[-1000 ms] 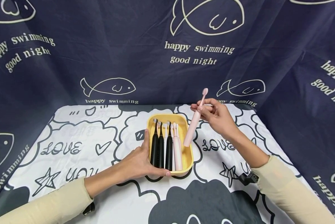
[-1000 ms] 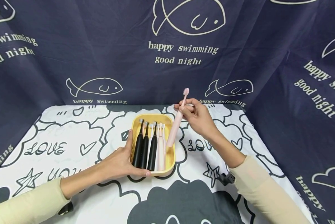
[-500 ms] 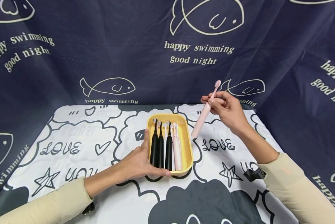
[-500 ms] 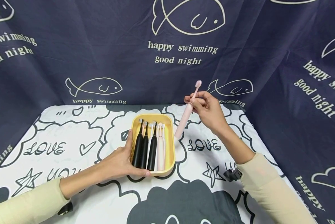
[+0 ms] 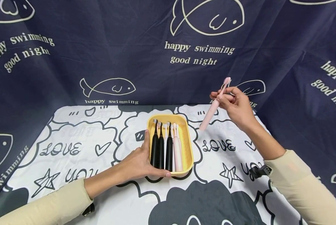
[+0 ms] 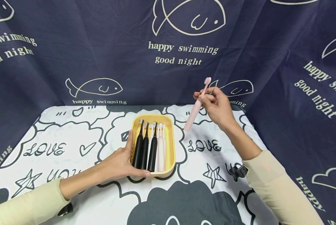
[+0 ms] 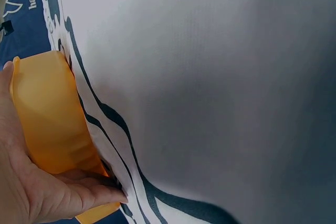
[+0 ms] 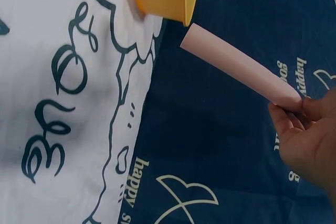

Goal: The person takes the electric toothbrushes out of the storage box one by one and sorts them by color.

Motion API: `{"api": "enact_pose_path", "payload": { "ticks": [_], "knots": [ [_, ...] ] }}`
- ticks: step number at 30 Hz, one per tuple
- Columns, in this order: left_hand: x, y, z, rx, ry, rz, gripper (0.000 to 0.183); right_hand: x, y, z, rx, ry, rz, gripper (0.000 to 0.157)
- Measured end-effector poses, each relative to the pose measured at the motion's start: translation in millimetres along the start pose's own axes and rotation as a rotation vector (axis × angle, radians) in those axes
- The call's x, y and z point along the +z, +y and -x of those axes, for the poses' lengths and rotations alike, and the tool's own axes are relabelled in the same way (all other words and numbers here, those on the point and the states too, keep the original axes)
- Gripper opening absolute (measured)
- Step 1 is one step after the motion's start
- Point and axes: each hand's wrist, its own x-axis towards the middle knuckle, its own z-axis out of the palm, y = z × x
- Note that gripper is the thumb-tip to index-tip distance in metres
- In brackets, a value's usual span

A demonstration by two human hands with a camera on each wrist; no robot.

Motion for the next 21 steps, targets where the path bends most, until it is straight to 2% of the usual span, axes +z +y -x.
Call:
{"api": "enact_pose_path", "payload": {
  "ticks": [3,12,21],
  "knots": [
    [0.3,-0.6,0.1,0.005,-0.002,0.0,0.182,-4.8,0,-2,-0.001,0.014,0.016,0.01],
    [0.5,-1.2,-0.6,0.006,-0.004,0.007,0.182,-18.7,2,-10,-0.009,0.072,-0.028,0.012],
    [0.6,-1.7,-0.2,0.002,-0.003,0.01,0.182,-34.0,8,-17,0.011,0.151,0.03,0.015]
  ]
}}
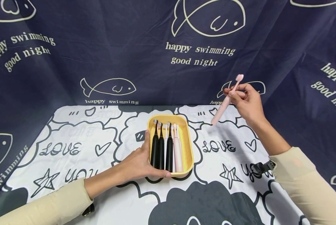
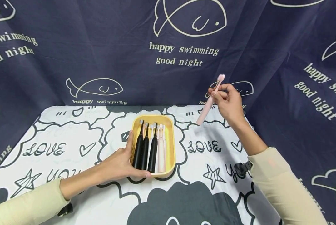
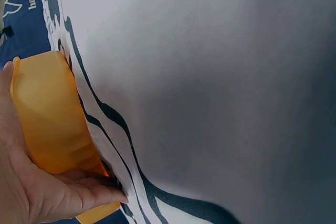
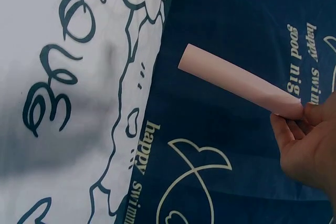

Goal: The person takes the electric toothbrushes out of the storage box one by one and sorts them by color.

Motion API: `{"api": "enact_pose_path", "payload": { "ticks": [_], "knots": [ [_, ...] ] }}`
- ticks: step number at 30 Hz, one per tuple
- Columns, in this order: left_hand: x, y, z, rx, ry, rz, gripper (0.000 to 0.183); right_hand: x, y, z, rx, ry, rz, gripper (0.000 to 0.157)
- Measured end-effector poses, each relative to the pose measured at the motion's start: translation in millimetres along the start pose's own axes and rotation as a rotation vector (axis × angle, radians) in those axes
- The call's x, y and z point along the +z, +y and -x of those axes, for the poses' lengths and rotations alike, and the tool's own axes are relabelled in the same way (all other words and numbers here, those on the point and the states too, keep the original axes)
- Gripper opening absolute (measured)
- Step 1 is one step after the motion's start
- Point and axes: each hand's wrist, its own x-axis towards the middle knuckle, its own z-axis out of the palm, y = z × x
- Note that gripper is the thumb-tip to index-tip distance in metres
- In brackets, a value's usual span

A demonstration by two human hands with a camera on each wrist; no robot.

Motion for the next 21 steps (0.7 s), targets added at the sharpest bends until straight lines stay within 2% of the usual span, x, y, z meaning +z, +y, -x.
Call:
{"api": "enact_pose_path", "payload": {
  "ticks": [16,21],
  "knots": [
    [0.1,2.1,1.4,-0.005,-0.001,-0.008,0.182,-27.1,19,-12,0.005,0.111,0.102,0.016],
    [-0.3,2.0,1.5,-0.006,0.002,-0.007,0.182,-34.7,22,-17,-0.005,0.145,0.197,0.017]
  ]
}}
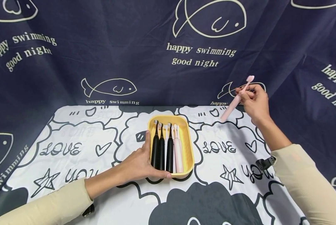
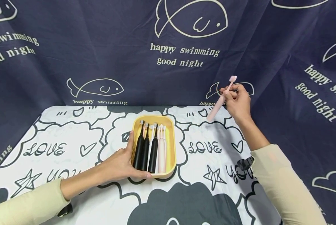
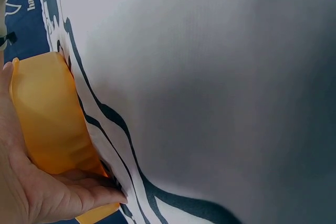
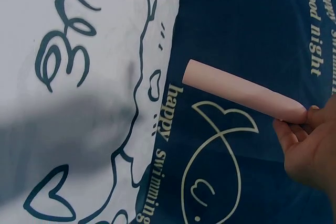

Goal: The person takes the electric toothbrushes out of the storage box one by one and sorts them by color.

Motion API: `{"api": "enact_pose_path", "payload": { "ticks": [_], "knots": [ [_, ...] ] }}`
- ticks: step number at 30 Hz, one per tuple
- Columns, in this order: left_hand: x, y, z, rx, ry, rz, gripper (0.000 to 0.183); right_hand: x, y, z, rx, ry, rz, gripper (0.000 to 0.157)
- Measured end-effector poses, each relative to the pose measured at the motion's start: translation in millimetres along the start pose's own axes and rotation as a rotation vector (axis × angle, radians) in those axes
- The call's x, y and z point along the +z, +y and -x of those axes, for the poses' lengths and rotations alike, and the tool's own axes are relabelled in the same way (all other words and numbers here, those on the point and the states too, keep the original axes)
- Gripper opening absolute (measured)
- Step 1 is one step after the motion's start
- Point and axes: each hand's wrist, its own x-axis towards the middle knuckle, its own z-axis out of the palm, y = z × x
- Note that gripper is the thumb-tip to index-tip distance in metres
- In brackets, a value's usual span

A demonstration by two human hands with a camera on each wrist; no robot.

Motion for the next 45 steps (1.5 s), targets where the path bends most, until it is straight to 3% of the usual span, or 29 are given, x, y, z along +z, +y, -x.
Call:
{"api": "enact_pose_path", "payload": {
  "ticks": [7,15,25,31,39,45],
  "knots": [
    [0.1,-1.6,0.3,0.008,0.001,-0.004,0.181,-7.5,9,-9,0.019,0.041,0.154,0.018],
    [1.4,-3.3,0.2,0.009,0.0,-0.003,0.18,-14.9,22,-17,0.058,0.076,0.193,0.019],
    [0.9,-3.2,0.4,-0.005,-0.001,-0.011,0.181,-22.0,38,-27,0.072,0.16,0.368,0.019],
    [1.1,-3.0,0.0,-0.015,-0.008,-0.022,0.181,-24.2,53,-30,0.085,0.206,0.474,0.012],
    [1.0,-3.0,-1.0,-0.008,-0.008,-0.037,0.179,-27.3,66,-37,0.081,0.261,0.462,0.015],
    [0.6,-2.3,-1.4,0.002,-0.006,-0.034,0.18,-32.5,74,-41,0.076,0.289,0.498,0.004]
  ]
}}
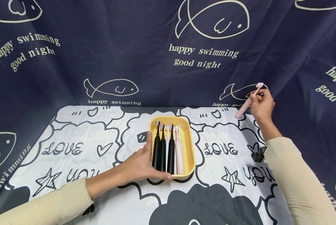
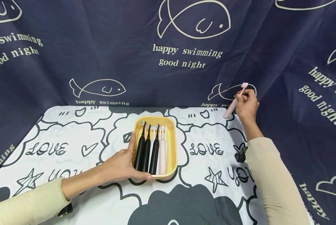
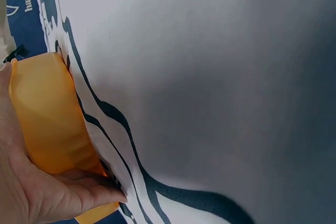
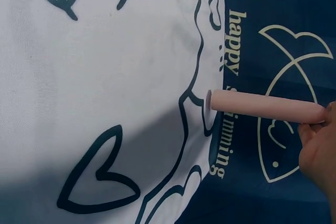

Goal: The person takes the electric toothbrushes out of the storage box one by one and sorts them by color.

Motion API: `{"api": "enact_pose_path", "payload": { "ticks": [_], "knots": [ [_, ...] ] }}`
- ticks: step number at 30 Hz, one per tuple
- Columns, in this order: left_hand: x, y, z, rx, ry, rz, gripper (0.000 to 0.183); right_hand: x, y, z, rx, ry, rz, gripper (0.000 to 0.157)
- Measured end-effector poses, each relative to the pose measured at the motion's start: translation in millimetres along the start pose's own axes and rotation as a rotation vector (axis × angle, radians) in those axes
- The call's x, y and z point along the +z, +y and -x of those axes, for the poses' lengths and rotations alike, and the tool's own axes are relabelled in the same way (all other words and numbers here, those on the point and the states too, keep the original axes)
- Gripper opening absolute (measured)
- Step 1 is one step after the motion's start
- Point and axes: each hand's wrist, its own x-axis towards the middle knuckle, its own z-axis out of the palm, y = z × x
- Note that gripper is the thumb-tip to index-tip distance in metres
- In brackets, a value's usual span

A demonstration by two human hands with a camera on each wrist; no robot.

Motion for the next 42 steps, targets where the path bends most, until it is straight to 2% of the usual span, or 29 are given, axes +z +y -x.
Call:
{"api": "enact_pose_path", "payload": {
  "ticks": [7,13,19,21,35,42],
  "knots": [
    [-0.4,0.6,0.6,0.011,0.004,0.005,0.181,0.3,6,0,0.007,0.015,0.053,0.016],
    [-0.3,0.6,0.9,0.006,0.001,0.003,0.18,0.6,8,-2,0.029,0.008,0.066,0.011],
    [-0.3,0.8,0.6,0.001,0.0,0.002,0.18,0.6,11,-2,0.065,-0.051,0.103,0.043],
    [-0.3,0.6,0.4,0.003,0.001,0.004,0.18,1.0,11,0,0.071,-0.063,0.097,0.047],
    [0.5,0.0,0.4,0.006,0.001,0.013,0.181,-1.5,20,5,0.097,-0.119,0.132,0.054],
    [0.0,0.4,0.1,0.002,-0.002,0.0,0.18,-1.9,26,10,0.097,-0.134,0.112,0.056]
  ]
}}
